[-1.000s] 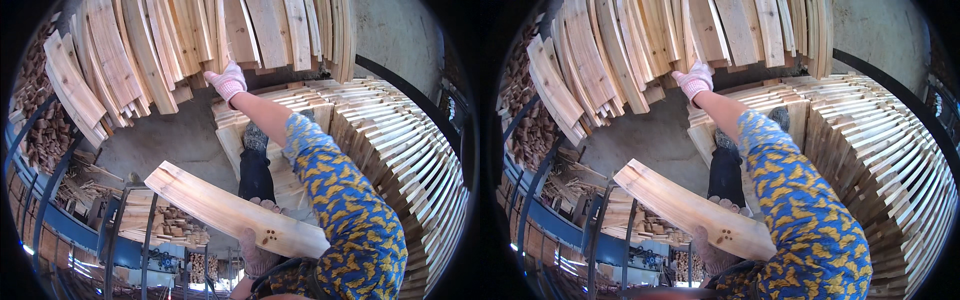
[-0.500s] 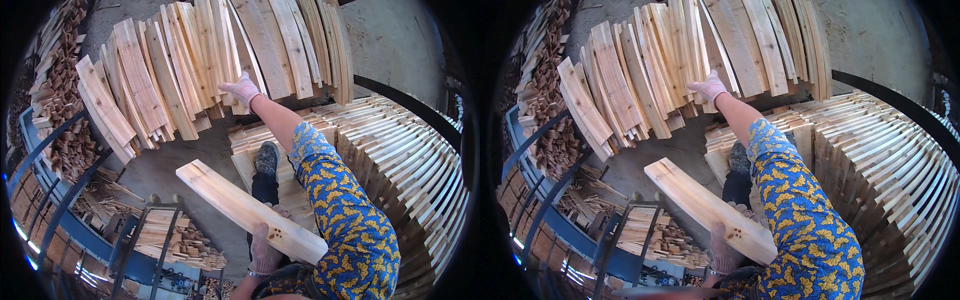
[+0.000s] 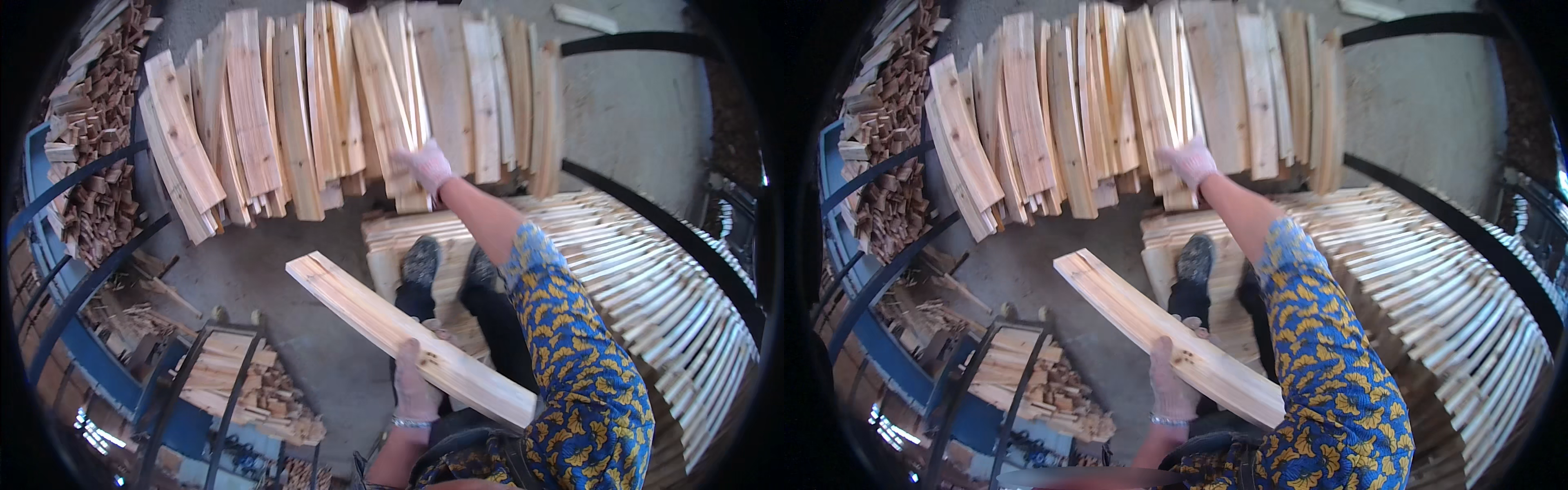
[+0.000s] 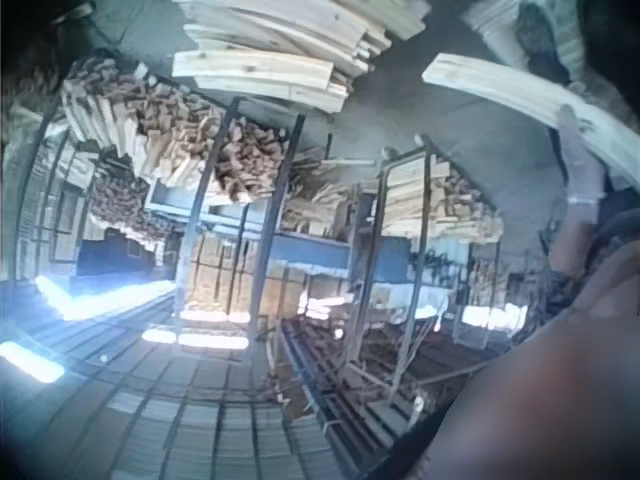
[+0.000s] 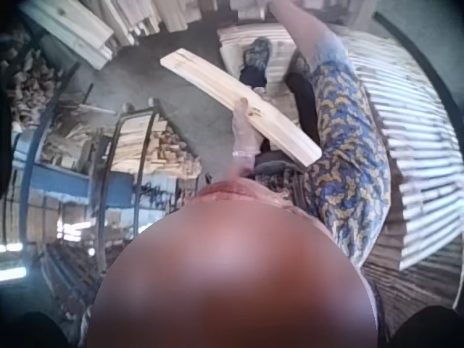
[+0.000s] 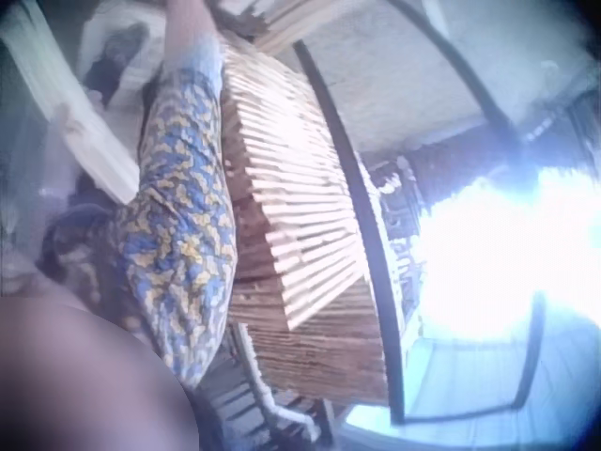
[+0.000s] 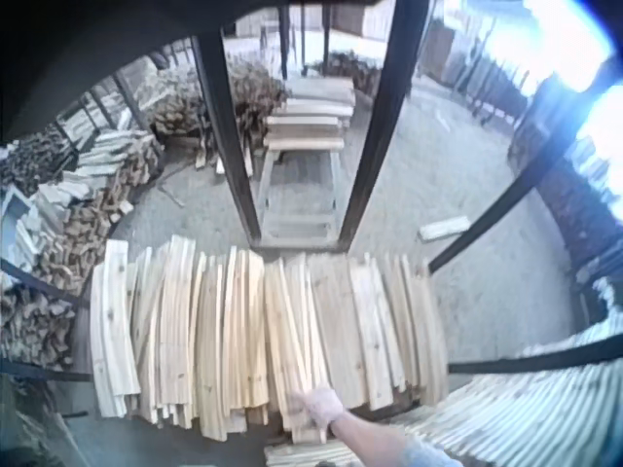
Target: The person is stacking wooden planks in a workshop. They repeatedly pick up bundles of planks from a pile on the floor and place them onto a large, curved wooden structure. The person wears gloves and uses both hands to lift and arrange the wood.
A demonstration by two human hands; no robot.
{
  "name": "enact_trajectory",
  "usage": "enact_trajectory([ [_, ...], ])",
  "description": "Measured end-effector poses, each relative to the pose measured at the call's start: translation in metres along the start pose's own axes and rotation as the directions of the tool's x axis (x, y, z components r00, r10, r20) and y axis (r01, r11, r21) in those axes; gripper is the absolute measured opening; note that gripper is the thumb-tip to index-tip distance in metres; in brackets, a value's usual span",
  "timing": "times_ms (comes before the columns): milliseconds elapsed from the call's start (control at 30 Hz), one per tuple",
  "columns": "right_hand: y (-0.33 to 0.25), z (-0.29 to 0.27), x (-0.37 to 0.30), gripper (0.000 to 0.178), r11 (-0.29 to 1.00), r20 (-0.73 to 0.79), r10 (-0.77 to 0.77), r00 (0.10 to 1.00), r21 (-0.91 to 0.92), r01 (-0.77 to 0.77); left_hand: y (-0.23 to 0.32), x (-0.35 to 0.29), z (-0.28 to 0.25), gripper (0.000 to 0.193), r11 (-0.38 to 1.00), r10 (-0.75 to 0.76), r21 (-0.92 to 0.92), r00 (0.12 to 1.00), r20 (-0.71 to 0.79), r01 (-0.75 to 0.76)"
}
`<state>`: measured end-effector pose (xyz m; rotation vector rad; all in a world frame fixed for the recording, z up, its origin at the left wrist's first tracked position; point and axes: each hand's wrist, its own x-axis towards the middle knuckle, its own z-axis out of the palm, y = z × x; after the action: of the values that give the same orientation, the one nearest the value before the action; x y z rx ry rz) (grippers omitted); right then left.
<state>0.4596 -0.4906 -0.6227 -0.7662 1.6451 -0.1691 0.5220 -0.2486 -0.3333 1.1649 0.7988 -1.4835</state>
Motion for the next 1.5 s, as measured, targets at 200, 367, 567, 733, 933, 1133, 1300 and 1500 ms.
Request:
enact_trajectory([
  [200,-0.021,-0.120,-0.203,0.063,0.981,0.231,0.142,0.963,-0.165,-0.105,0.004,-0.021,-0.027,0.049,0.988,-0.106,0.109,0.994,-0.002,0.105],
  [367,-0.089,-0.218,-0.412,0.071,0.848,0.312,0.355,0.881,-0.504,-0.163,0.015,-0.074,-0.012,0.060,0.947,-0.165,0.284,0.986,0.030,0.150],
  [567,-0.138,-0.268,-0.660,0.061,0.616,0.196,0.184,0.963,-0.786,0.042,0.011,-0.157,0.032,0.098,0.919,-0.326,0.342,0.870,0.370,0.199],
  [733,-0.088,-0.292,-0.757,0.058,0.731,0.004,-0.183,0.983,-0.668,0.139,-0.006,-0.204,0.081,0.071,0.328,-0.143,0.778,0.786,0.601,-0.536],
  [933,-0.009,-0.337,-0.818,0.078,0.714,-0.300,-0.654,0.695,-0.549,0.435,-0.105,-0.366,0.207,0.058,0.585,-0.192,0.656,0.704,0.683,-0.476],
  [1133,0.071,-0.366,-0.884,0.106,0.579,-0.556,-0.787,0.269,-0.512,0.635,-0.196,-0.456,0.225,0.056,0.577,-0.300,0.498,0.400,0.866,-0.647],
  [1300,0.070,-0.421,-0.966,0.109,0.424,-0.672,-0.733,-0.109,-0.576,0.699,-0.259,-0.439,0.233,0.055,0.666,-0.385,0.316,0.052,0.921,-0.676],
  [1500,0.159,-0.443,-1.036,0.109,0.545,-0.743,-0.647,-0.170,-0.606,0.579,-0.359,-0.555,0.195,0.049,0.596,-0.612,0.363,-0.113,0.783,-0.716],
])
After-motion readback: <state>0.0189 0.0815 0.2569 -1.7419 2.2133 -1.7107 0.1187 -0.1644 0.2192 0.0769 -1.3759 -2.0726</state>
